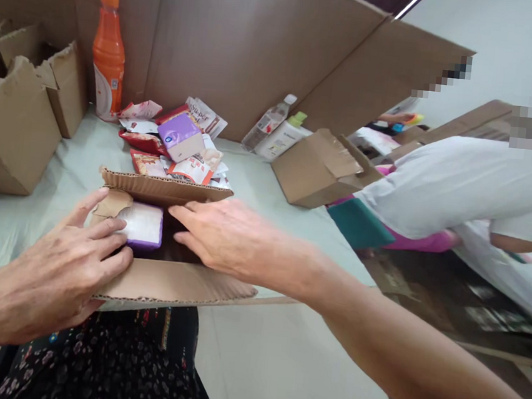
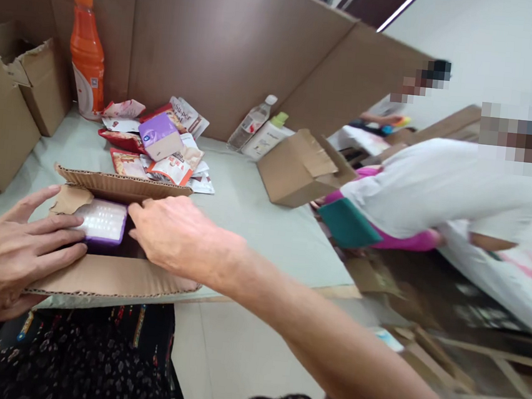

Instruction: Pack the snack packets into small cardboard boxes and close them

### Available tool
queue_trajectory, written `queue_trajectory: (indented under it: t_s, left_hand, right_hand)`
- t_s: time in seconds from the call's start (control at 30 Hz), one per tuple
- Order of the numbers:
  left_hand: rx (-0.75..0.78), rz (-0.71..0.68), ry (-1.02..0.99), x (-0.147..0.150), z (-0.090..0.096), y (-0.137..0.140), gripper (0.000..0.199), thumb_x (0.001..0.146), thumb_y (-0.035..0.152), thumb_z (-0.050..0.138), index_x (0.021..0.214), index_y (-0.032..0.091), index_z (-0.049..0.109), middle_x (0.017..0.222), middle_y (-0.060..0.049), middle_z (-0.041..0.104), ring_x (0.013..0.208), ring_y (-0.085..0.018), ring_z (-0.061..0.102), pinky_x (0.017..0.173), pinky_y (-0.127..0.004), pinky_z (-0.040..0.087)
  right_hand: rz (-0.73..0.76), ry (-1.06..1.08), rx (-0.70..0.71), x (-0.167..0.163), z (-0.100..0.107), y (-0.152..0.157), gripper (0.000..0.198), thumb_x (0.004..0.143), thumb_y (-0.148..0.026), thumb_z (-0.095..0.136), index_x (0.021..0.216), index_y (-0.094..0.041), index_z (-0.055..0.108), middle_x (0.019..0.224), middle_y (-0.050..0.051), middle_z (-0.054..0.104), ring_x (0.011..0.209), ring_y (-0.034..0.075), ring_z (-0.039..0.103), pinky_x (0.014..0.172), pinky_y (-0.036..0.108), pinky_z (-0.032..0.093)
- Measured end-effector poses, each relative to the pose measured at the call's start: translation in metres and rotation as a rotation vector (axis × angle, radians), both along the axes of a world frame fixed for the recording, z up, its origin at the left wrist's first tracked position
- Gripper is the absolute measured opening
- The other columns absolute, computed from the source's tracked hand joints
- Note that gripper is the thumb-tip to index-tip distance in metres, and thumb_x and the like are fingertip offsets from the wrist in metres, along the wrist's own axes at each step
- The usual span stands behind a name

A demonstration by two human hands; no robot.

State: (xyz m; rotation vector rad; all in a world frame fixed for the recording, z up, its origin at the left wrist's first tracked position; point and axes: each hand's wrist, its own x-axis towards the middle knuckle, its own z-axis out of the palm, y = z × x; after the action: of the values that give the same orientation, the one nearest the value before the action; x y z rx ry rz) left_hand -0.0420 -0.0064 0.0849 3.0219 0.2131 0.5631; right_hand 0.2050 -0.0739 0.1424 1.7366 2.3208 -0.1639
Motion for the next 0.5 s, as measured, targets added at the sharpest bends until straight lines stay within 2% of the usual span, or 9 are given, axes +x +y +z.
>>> queue_trajectory:
  t_s: [0.07,0.17,0.3,0.37,0.4,0.5]
  left_hand:
    - [0.018,-0.004,-0.001,0.0,0.002,0.0,0.029,0.077,0.011,0.061,0.103,0.018,0.072,0.101,-0.009,0.079,0.105,-0.03,0.072,0.137,-0.062,0.018]
    - [0.026,-0.003,-0.002,-0.002,0.001,0.001,0.033,0.079,0.014,0.063,0.11,0.017,0.073,0.105,-0.01,0.079,0.11,-0.032,0.071,0.136,-0.061,0.02]
    - [0.006,0.024,-0.028,-0.004,-0.004,0.0,0.032,0.079,0.018,0.064,0.11,0.018,0.073,0.115,-0.011,0.079,0.117,-0.033,0.069,0.132,-0.057,0.027]
    - [0.006,0.035,-0.059,-0.003,-0.005,0.0,0.029,0.081,0.018,0.064,0.109,0.018,0.073,0.116,-0.011,0.08,0.118,-0.032,0.069,0.134,-0.053,0.022]
    - [0.004,0.036,-0.072,-0.003,-0.006,0.0,0.03,0.082,0.017,0.063,0.11,0.018,0.073,0.116,-0.011,0.08,0.12,-0.031,0.069,0.136,-0.052,0.017]
    - [-0.006,0.02,-0.079,-0.001,-0.006,0.0,0.041,0.081,0.015,0.058,0.119,0.019,0.072,0.116,-0.008,0.081,0.129,-0.031,0.067,0.14,-0.051,0.006]
  right_hand:
    - [-0.019,-0.049,0.021,0.017,0.003,-0.012,0.012,0.101,-0.022,0.061,0.103,-0.017,0.072,0.096,0.012,0.078,0.084,0.027,0.074,0.07,0.036,0.052]
    - [-0.082,0.017,0.13,0.048,-0.009,-0.029,0.015,0.096,-0.019,0.066,0.108,-0.02,0.074,0.105,0.01,0.08,0.09,0.027,0.075,0.073,0.036,0.056]
    - [-0.106,0.301,0.233,0.079,-0.035,-0.044,0.025,0.097,-0.021,0.06,0.115,-0.021,0.076,0.128,0.011,0.077,0.107,0.026,0.076,0.084,0.04,0.064]
    - [-0.119,0.446,0.261,0.089,-0.041,-0.047,0.025,0.096,-0.023,0.059,0.112,-0.022,0.079,0.128,0.01,0.078,0.114,0.026,0.075,0.088,0.04,0.065]
    - [-0.143,0.504,0.274,0.094,-0.041,-0.047,0.024,0.096,-0.025,0.06,0.11,-0.023,0.08,0.124,0.008,0.08,0.11,0.026,0.076,0.086,0.039,0.066]
    - [-0.269,0.619,0.374,0.111,-0.035,-0.035,0.021,0.097,-0.036,0.063,0.098,-0.027,0.082,0.099,0.003,0.083,0.081,0.022,0.076,0.069,0.036,0.064]
